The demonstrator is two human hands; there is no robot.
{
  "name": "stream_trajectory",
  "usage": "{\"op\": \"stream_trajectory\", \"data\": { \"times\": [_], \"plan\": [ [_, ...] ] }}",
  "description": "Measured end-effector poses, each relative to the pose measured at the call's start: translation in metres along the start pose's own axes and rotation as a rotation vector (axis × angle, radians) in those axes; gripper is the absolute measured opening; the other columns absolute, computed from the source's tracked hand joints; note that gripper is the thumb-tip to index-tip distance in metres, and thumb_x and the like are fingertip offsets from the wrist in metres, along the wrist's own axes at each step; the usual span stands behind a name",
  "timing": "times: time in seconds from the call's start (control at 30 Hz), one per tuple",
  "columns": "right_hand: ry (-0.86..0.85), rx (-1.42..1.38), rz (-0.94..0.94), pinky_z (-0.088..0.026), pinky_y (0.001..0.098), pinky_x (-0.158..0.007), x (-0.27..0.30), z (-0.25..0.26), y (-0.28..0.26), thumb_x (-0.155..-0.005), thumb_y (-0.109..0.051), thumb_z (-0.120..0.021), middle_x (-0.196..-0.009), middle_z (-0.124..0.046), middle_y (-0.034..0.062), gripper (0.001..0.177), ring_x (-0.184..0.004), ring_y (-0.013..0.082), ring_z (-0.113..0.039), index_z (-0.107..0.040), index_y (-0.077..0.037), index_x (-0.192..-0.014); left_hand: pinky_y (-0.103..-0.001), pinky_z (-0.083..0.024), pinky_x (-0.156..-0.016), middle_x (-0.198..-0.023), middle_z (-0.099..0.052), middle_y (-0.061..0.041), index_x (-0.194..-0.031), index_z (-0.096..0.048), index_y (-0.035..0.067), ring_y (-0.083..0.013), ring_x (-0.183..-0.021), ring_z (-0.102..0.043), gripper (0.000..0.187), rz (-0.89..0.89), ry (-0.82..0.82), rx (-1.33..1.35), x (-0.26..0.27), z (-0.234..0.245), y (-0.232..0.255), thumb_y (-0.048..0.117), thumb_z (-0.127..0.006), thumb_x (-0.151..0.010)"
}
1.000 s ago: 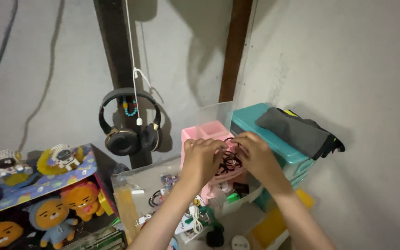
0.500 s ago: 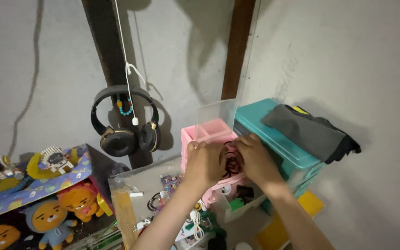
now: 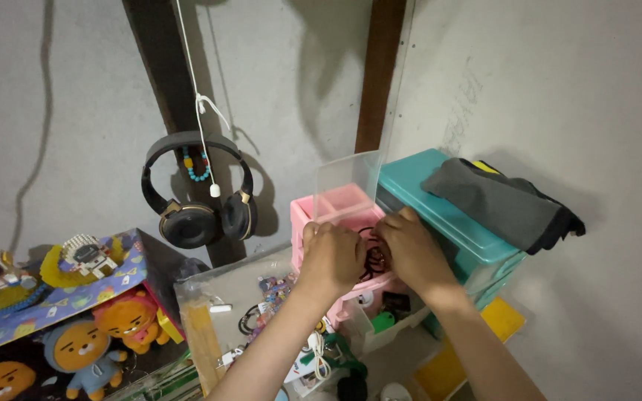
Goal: The person repeatedly picks up small hair accessories from a pink organizer, places them into a gray pouch, and returns them to the organizer. The person also briefly handles a teal storage box. The activity occurs on a cluttered desk with figurines and headphones visible.
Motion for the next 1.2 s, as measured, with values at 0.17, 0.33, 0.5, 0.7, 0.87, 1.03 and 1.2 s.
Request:
{"op": "stream_trajectory", "data": {
  "times": [0.17, 0.33, 0.5, 0.7, 0.87, 1.03, 1.2],
  "plan": [
    [-0.001, -0.012, -0.042, -0.049, 0.0275, -0.086, 0.0, -0.006, -0.001, -0.083, -0.01, -0.054, -0.1, -0.065, -0.0005, 0.029, -0.103, 0.0243, -0.054, -0.073, -0.019, -0.103, -0.047, -0.036, -0.1, -0.089, -0.077, -0.008, -0.083, -0.078, 0.015, -0.0288, -0.091, -0.067, 0.037, -0.02, 0.071, 0.011, 0.001, -0.007, -0.003, 0.038, -0.052, -0.096],
    [0.045, -0.062, -0.172, -0.05, 0.037, -0.079, -0.002, 0.005, -0.016, -0.088, -0.009, -0.05, -0.103, -0.063, 0.0092, 0.029, -0.101, 0.0309, -0.055, -0.074, -0.011, -0.105, -0.046, -0.035, -0.102, -0.093, -0.077, -0.008, -0.086, -0.078, 0.016, -0.028, -0.093, -0.067, 0.035, -0.02, 0.105, 0.024, 0.002, -0.009, -0.004, 0.039, -0.054, -0.097],
    [-0.042, 0.023, -0.094, -0.05, 0.0282, -0.086, 0.0, 0.001, -0.008, -0.087, -0.01, -0.05, -0.099, -0.061, -0.0017, 0.033, -0.101, 0.0231, -0.053, -0.071, -0.022, -0.11, -0.047, -0.034, -0.104, -0.093, -0.076, -0.006, -0.089, -0.078, 0.017, -0.0269, -0.095, -0.067, 0.036, -0.009, 0.057, 0.044, 0.0, -0.012, -0.007, 0.041, -0.052, -0.097],
    [-0.008, -0.036, -0.082, -0.052, 0.0348, -0.088, 0.001, 0.013, -0.013, -0.085, -0.001, -0.05, -0.102, -0.065, 0.0055, 0.037, -0.106, 0.0299, -0.057, -0.068, -0.016, -0.113, -0.047, -0.036, -0.105, -0.095, -0.076, -0.009, -0.098, -0.077, 0.014, -0.0289, -0.097, -0.068, 0.029, -0.02, 0.136, 0.096, 0.003, -0.005, -0.003, 0.034, -0.056, -0.098],
    [0.024, -0.038, -0.074, -0.051, 0.0322, -0.092, 0.006, 0.0, -0.002, -0.081, -0.003, -0.053, -0.105, -0.063, 0.0018, 0.045, -0.106, 0.0246, -0.057, -0.066, -0.019, -0.121, -0.042, -0.045, -0.096, -0.096, -0.074, -0.007, -0.098, -0.075, 0.016, -0.0278, -0.097, -0.068, 0.018, -0.101, 0.31, 0.201, 0.004, -0.015, -0.023, 0.027, -0.062, -0.094],
    [-0.123, -0.107, 0.105, -0.045, 0.0278, -0.104, 0.013, 0.046, -0.022, -0.091, 0.004, -0.045, -0.103, -0.072, 0.0031, 0.047, -0.121, 0.0091, -0.053, -0.072, -0.001, -0.129, -0.043, -0.045, -0.095, -0.107, -0.072, 0.001, -0.102, -0.074, 0.021, -0.0252, -0.104, -0.064, 0.013, -0.091, 0.433, 0.238, 0.035, 0.031, -0.045, 0.023, -0.067, -0.091],
    [0.313, -0.163, 0.064, -0.049, 0.0369, -0.1, 0.019, 0.033, -0.045, -0.092, -0.002, -0.05, -0.115, -0.062, -0.002, 0.044, -0.11, 0.0238, -0.059, -0.065, -0.02, -0.129, -0.043, -0.045, -0.093, -0.106, -0.07, 0.006, -0.103, -0.074, 0.024, -0.0216, -0.101, -0.064, 0.011, 0.097, 0.483, 0.121, 0.071, 0.071, -0.081, 0.028, -0.068, -0.094]
  ]
}}
Point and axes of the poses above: each hand's wrist, its own x-axis away from the middle knuckle, its own z-axis out of the back of the hand, y = z × x, the point moved 1 cm from there along -x, towards the middle knuckle
